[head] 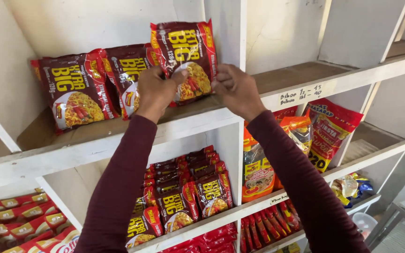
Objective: Organizing and stocking instant noodle packets on store shelves.
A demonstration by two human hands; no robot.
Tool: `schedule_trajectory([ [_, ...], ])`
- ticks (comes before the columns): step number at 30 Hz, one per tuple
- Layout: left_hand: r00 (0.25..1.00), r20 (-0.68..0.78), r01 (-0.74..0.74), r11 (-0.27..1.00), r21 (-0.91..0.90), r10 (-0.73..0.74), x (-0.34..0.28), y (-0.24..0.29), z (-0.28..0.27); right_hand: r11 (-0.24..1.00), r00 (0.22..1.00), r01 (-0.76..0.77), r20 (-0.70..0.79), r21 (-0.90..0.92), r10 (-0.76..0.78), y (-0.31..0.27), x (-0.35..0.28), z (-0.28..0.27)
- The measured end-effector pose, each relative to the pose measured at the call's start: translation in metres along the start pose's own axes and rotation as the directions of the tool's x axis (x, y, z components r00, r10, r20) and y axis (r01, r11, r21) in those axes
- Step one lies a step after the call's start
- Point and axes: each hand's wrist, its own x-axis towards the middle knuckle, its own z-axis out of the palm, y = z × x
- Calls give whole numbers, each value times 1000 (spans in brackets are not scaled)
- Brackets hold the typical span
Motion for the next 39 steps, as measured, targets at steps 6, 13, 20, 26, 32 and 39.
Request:
schedule_trajectory([
  [6,997,60,-51,994,-92,56,24,-16,-6,997,998,53,47,-49,-50,-2,4,3],
  [13,924,237,-270,951,-149,299,11,20,-34,875,988,-153,65,459,138,-7,31,8],
  [20,967,253,63,983,-173,-18,15,-1,-41,861,967,152,-253,486,-28,-29,12,-16],
  [26,958,200,97,888,449,-206,43,-44,-2,862,963,176,-263,476,-51,-22,5,-11],
  [32,973,178,82,940,331,-147,55,-55,18,826,962,97,-266,556,66,-20,2,-9],
  [39,993,82,55,948,313,-85,53,-36,19,832,971,125,-239,540,9,-23,0,-14],
])
